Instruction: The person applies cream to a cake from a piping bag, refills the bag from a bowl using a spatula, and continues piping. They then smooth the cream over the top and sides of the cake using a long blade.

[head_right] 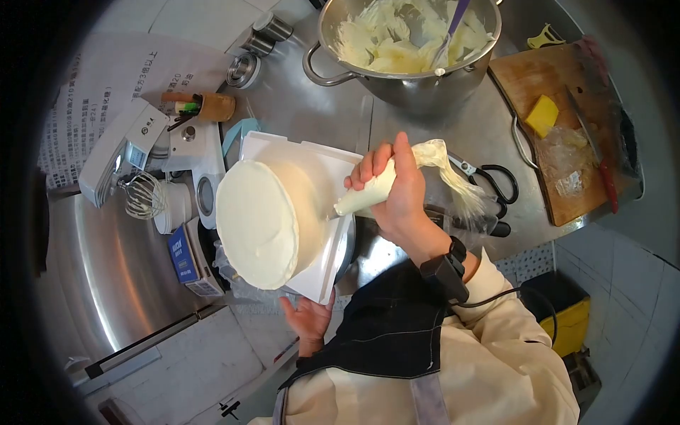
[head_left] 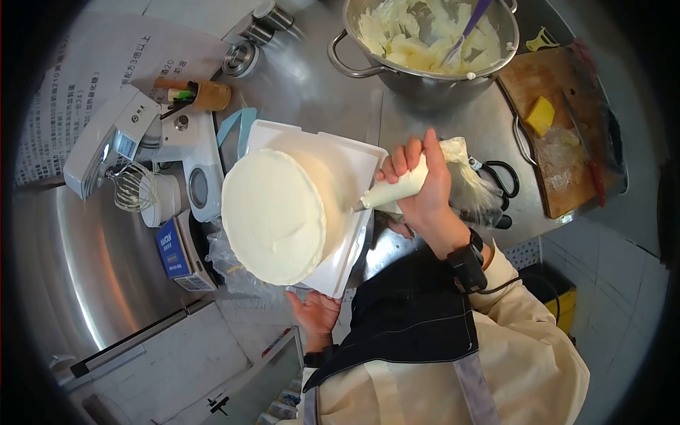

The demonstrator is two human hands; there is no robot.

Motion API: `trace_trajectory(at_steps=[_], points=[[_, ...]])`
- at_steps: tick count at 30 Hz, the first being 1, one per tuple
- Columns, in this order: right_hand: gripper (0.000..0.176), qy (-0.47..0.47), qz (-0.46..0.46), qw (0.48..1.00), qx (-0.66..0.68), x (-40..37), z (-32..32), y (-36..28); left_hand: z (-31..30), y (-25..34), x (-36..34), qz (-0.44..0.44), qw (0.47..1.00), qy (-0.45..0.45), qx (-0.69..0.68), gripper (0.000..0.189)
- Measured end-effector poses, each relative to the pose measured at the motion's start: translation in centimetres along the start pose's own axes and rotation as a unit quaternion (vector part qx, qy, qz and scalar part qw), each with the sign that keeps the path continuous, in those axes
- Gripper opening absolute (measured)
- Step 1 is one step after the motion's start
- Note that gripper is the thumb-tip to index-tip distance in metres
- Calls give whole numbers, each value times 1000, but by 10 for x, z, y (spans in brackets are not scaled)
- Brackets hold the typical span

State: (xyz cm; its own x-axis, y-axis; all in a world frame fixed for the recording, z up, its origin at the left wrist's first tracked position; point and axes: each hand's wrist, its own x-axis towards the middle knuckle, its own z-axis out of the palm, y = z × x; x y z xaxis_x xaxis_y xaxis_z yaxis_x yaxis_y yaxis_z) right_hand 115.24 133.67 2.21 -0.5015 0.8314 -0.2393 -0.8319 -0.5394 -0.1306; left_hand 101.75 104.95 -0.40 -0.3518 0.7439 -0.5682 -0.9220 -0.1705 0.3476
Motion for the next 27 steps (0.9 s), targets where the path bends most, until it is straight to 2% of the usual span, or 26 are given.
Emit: trace_trajectory(at_steps=[4, 6, 7, 8, 10, 11, 13, 14, 16, 17, 19, 20, 22, 26, 27], points=[[49, -36, 33, 999, -5, -16, -7, 10, 7, -9, -3, -35, 998, 38, -18, 78], [50, -50, 41, 998, -3, -20, -10, 15, 2, -9, -2, -164, 983, -87, -4, 89], [50, -42, 50, 998, 4, -22, -11, 18, -8, -4, 0, -186, 970, -139, 73, 90], [50, -35, 59, 998, 9, -23, -11, 19, -14, -3, -1, -186, 969, -143, 71, 90], [50, -30, 57, 998, -7, -24, -11, 22, -24, 1, -1, -100, 993, -50, -32, 88], [50, -32, 59, 998, -8, -24, -10, 24, -33, 6, 2, -100, 993, -55, -34, 88], [50, -37, 62, 997, -12, -26, -10, 28, -48, 17, 5, 25, 993, -84, -85, 85], [50, -29, 59, 998, -18, -27, -9, 30, -52, 20, 5, 26, 992, -86, -88, 85], [49, -22, 57, 998, -26, -29, -9, 34, -48, 22, 7, -5, 985, -163, -56, 82], [49, -5, 48, 998, -27, -29, -8, 36, -46, 20, 7, -4, 985, -165, -59, 82], [49, 11, 36, 999, -28, -28, -7, 37, -31, 15, 5, -3, 997, -70, -33, 84], [49, 24, 31, 999, -23, -28, -6, 38, -27, 14, 5, -5, 997, -72, -35, 84], [48, 38, 25, 999, -20, -26, -4, 39, -21, 11, 5, 6, 1000, -8, -5, 85], [48, 29, 17, 999, -31, -24, -5, 40, -14, 9, 6, 7, 1000, -9, 2, 81], [48, 22, 17, 999, -34, -24, -5, 40, -19, 9, 6, 1, 999, -40, -11, 81]])
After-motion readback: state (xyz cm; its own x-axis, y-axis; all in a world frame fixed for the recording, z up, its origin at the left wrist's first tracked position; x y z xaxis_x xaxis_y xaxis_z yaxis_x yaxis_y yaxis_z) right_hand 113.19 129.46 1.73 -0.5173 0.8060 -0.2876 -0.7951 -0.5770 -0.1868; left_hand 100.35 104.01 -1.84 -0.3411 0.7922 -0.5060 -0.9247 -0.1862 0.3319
